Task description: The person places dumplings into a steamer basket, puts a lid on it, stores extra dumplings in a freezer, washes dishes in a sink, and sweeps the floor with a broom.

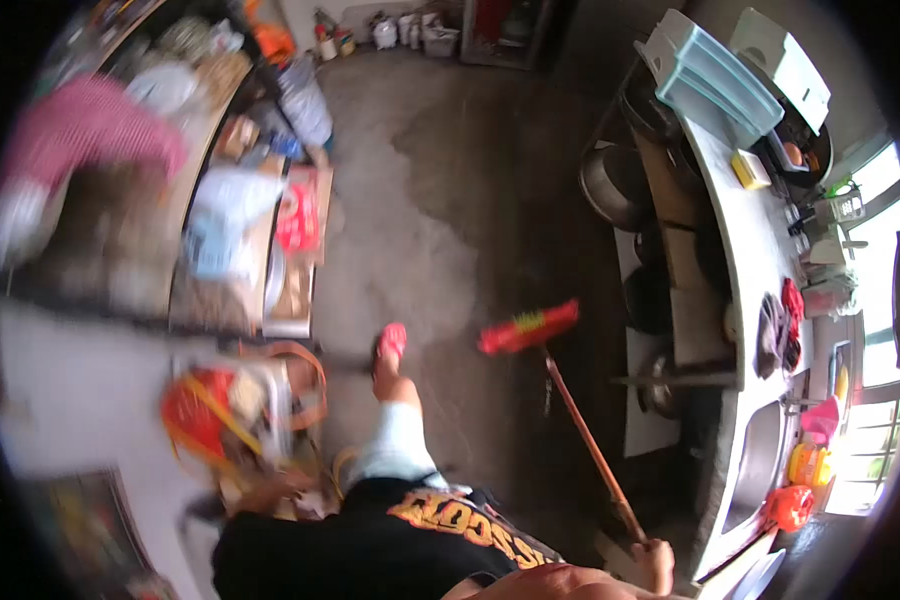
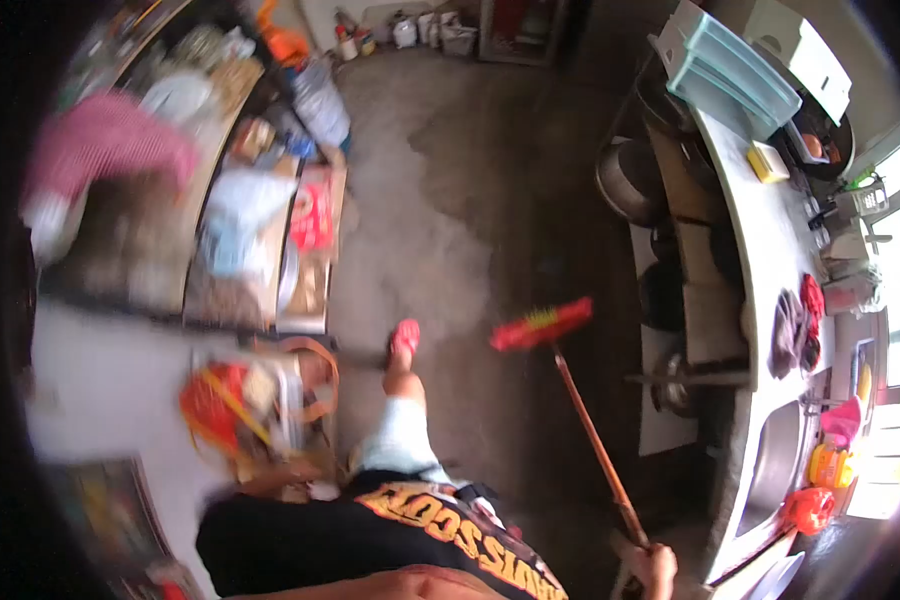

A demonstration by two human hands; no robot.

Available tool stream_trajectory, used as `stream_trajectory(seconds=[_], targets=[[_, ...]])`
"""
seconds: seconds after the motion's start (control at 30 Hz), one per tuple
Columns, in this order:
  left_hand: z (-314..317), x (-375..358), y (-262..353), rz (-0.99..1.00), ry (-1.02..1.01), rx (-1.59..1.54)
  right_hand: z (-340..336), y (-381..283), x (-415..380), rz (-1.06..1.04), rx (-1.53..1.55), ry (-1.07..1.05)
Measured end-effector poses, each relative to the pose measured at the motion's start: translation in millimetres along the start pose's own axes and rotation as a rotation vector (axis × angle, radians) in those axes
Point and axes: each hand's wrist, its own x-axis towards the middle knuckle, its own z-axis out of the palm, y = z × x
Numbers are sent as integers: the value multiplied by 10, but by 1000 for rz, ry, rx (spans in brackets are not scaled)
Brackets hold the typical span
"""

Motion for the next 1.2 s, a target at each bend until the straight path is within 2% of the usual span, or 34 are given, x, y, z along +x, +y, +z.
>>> stream_trajectory(seconds=[0.03,0.07,0.1,0.13,0.17,0.2,0.23,0.27,0.3,0.33,0.37,0.43,0.47,0.5,0.57,0.6,0.63,0.67,0.7,0.73,0.77,0.8,0.83,0.87,0.9,0.93,0.97,1.0,1.03,1.07,1.13,1.17,1.2], targets=[[-648,368,-18,-146,98,-58,-476,-907,-168,86,-61,141],[-1375,714,78,-289,288,-195,-877,-1522,-160,189,-85,186],[-2214,911,400,-313,498,-324,-1309,-1953,-211,224,-95,110],[-2873,909,757,-83,875,-331,-1541,-2150,-184,239,-136,58],[-3647,812,1256,9,769,-561,-1788,-2356,-174,250,-125,40],[-3517,2004,883,330,480,-857,-1975,-2504,-174,210,-135,46],[-3937,1619,1539,373,577,-736,-2134,-2621,-181,172,-139,54],[-4266,1396,2078,351,462,-786,-2272,-2752,-183,192,-120,80],[-4561,1089,2548,443,369,-768,-2403,-2888,-244,224,-101,104],[-4696,996,2919,627,350,-632,-2903,-3660,-325,292,-56,-9],[-4776,1005,3241,850,414,-503,-3052,-3908,-338,245,-49,9],[-5295,626,3801,1063,397,-315,-3214,-4328,-155,114,-25,58],[-5586,450,3994,967,395,-138,-3282,-4618,-18,59,20,31],[-5833,447,4106,943,476,-45,-3349,-4924,134,5,63,5],[-6530,579,4120,988,761,57,-3459,-5553,531,-160,319,-27],[-6909,673,4053,853,757,105,-3520,-5852,814,-301,336,30],[-7238,982,3865,865,852,212,-3578,-6140,1064,-435,351,82],[-7670,1225,3704,742,740,357,-3689,-6477,1328,-365,595,-33],[-8059,1485,3470,756,882,300,-3783,-6814,1584,-287,833,-159],[-8470,1367,3271,676,1016,428,-3802,-7121,1862,-680,798,33],[-8827,1572,3027,662,1022,453,-4001,-7531,2058,-810,737,8],[-9145,1912,2726,826,996,349,-4095,-7941,2255,-975,784,116],[-9525,1757,2579,720,931,405,-4061,-8289,2527,-1137,811,277],[-9800,2203,2291,815,925,339,-3991,-8666,2753,-1185,1125,192],[-10111,2164,2128,803,931,328,-3903,-9034,2959,-1215,1440,103],[-10391,2220,1960,814,922,319,-3820,-9370,3172,-1192,1606,76],[-10608,2304,1796,705,883,328,-3705,-9647,3348,-1158,1774,53],[-10783,2389,1642,622,903,436,-3566,-9854,3474,-1059,1788,69],[-10888,2776,1411,588,871,468,-3442,-10024,3631,-962,1800,91],[-10856,2882,1458,471,869,358,-3292,-10100,3756,-938,1809,89],[-10579,3056,1620,477,841,326,-3124,-9880,3859,-852,1670,162],[-10359,3144,1822,602,815,402,-3108,-9588,3822,-785,1588,199],[-10075,3333,2116,701,712,310,-3029,-9163,3807,-758,1607,167]])
